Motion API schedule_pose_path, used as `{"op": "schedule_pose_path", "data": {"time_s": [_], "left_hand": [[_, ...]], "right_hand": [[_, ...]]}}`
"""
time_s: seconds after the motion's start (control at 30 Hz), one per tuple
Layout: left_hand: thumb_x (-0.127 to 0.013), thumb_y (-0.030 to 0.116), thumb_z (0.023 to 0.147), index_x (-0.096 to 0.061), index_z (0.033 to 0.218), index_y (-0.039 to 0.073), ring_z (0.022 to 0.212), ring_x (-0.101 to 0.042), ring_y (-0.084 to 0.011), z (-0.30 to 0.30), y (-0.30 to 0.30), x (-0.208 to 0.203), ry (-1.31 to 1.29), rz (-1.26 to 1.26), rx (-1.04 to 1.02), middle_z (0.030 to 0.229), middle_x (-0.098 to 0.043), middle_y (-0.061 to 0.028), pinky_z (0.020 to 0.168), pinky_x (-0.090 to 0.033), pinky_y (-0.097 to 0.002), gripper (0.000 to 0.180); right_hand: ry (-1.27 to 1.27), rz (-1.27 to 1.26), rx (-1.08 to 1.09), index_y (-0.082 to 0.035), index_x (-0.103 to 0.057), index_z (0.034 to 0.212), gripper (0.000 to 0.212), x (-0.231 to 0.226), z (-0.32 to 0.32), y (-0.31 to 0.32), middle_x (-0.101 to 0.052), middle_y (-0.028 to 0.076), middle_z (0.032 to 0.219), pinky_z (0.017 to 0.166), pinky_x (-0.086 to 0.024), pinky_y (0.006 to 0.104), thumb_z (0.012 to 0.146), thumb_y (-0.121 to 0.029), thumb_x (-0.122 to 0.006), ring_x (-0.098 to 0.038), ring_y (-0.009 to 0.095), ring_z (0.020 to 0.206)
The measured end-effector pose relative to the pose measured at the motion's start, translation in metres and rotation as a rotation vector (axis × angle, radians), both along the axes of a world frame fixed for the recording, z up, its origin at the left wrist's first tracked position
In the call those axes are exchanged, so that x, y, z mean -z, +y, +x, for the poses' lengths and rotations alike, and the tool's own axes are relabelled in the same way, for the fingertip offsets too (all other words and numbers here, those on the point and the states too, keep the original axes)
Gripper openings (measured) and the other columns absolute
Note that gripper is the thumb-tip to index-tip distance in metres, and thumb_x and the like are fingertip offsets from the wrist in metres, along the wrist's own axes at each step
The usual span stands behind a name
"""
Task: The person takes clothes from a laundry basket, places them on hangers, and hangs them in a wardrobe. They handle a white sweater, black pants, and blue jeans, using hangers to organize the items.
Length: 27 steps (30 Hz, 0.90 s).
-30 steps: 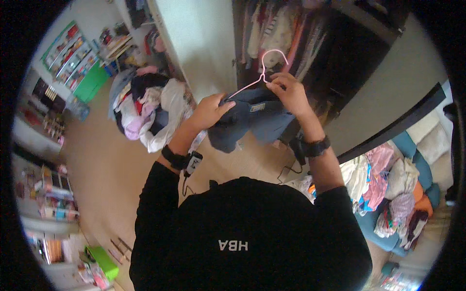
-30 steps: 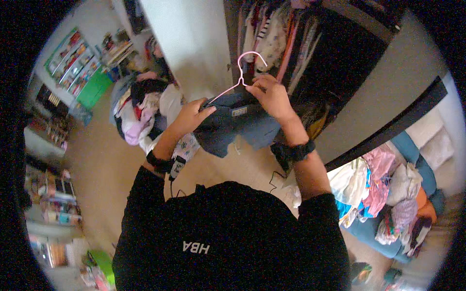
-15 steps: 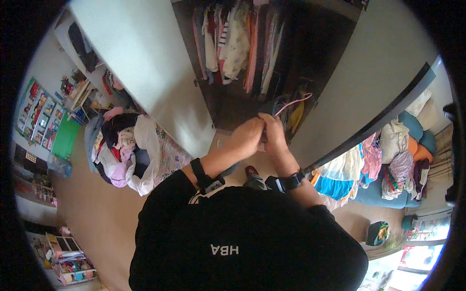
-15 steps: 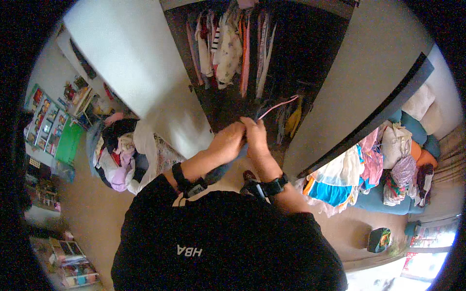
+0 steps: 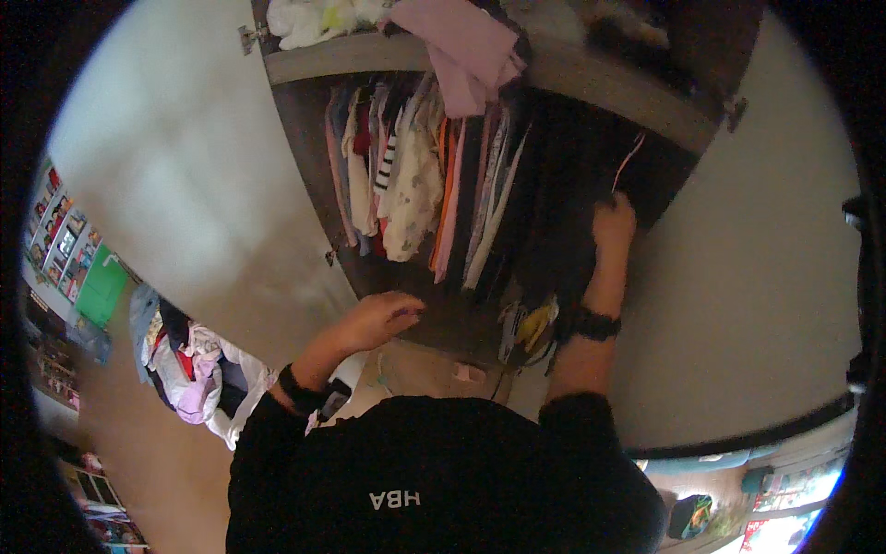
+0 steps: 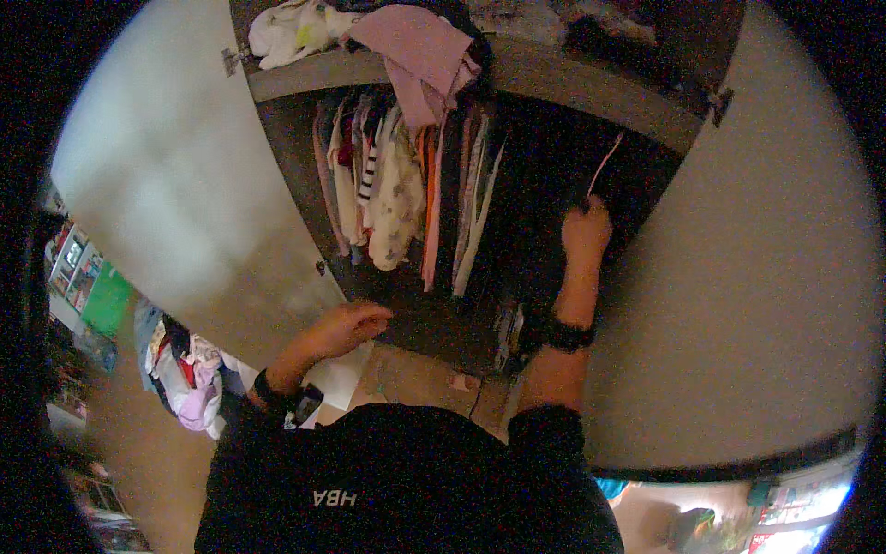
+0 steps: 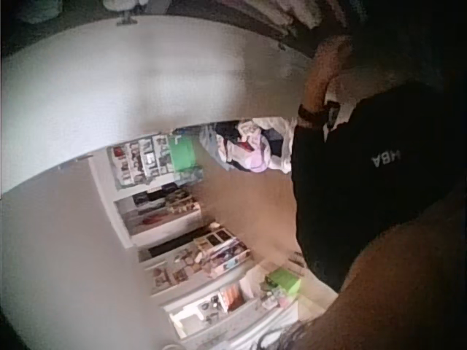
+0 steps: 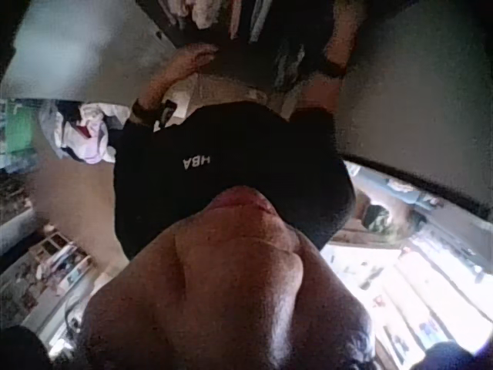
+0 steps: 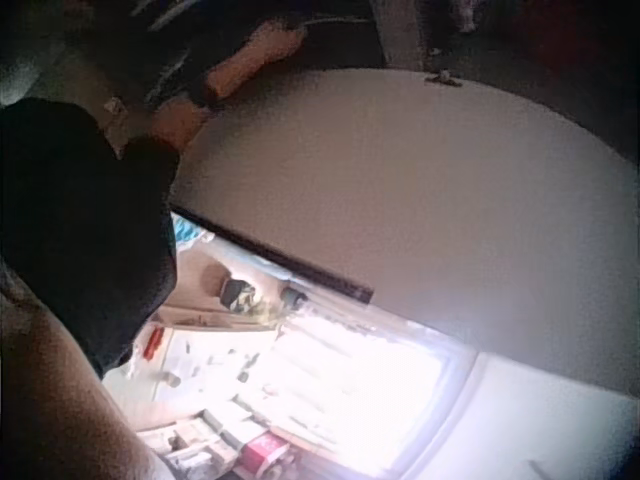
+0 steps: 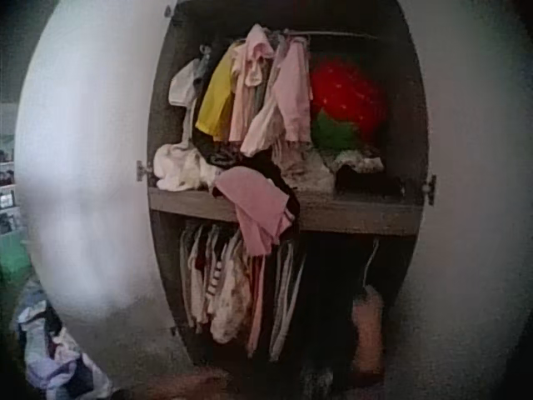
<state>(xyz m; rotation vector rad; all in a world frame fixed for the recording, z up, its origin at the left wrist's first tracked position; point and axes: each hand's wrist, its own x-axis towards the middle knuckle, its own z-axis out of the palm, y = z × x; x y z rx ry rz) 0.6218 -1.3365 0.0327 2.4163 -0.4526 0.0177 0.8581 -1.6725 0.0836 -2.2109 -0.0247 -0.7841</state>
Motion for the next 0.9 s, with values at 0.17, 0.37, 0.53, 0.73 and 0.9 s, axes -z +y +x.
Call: {"op": "schedule_pose_path", "data": {"time_s": [0.17,0.37,0.53,0.73,0.9], "left_hand": [[-0.059,0.013,0.089,-0.059,0.112,0.003,0.093,-0.061,-0.0224,-0.005,0.053,0.043,0.18,-0.303,-0.333,0.103,-0.062,-0.0139,0.082,-0.048,-0.0319,0.026],[-0.057,0.01,0.088,-0.06,0.108,0.001,0.083,-0.062,-0.0209,-0.05,0.103,0.091,0.329,-0.43,-0.608,0.104,-0.062,-0.0137,0.075,-0.05,-0.0308,0.022],[-0.055,0.009,0.088,-0.06,0.106,-0.001,0.08,-0.062,-0.0199,-0.069,0.115,0.117,0.331,-0.529,-0.645,0.098,-0.064,-0.0133,0.071,-0.051,-0.0299,0.021],[-0.055,0.011,0.089,-0.057,0.11,-0.002,0.079,-0.063,-0.0191,-0.073,0.113,0.124,0.385,-0.546,-0.642,0.094,-0.065,-0.0123,0.069,-0.05,-0.0292,0.025],[-0.055,0.017,0.089,-0.057,0.111,0.0,0.076,-0.063,-0.0179,-0.08,0.118,0.123,0.513,-0.572,-0.76,0.09,-0.065,-0.0101,0.068,-0.048,-0.0276,0.028]], "right_hand": [[0.039,-0.756,0.127,-0.001,-0.055,0.114,0.042,-0.041,0.175,-0.008,-0.059,0.021,0.108,0.085,-0.047,0.0446,0.081,-0.027,-0.055,-0.058,0.038,0.093],[-0.172,-0.743,-0.028,-0.001,-0.053,0.116,0.045,-0.042,0.276,0.016,-0.057,0.019,0.113,0.086,-0.046,0.0429,0.083,-0.031,-0.056,-0.057,0.036,0.096],[-0.173,-0.595,-0.141,-0.002,-0.053,0.116,0.044,-0.031,0.286,0.049,-0.057,0.018,0.112,0.085,-0.046,0.0421,0.084,-0.032,-0.055,-0.058,0.034,0.095],[-0.138,-0.388,-0.137,-0.002,-0.054,0.115,0.044,-0.014,0.278,0.01,-0.057,0.017,0.111,0.083,-0.046,0.0412,0.084,-0.033,-0.055,-0.058,0.033,0.093],[0.024,-0.289,-0.031,-0.002,-0.054,0.115,0.044,0.045,0.268,-0.026,-0.058,0.017,0.11,0.082,-0.046,0.0404,0.085,-0.034,-0.054,-0.058,0.032,0.092]]}}
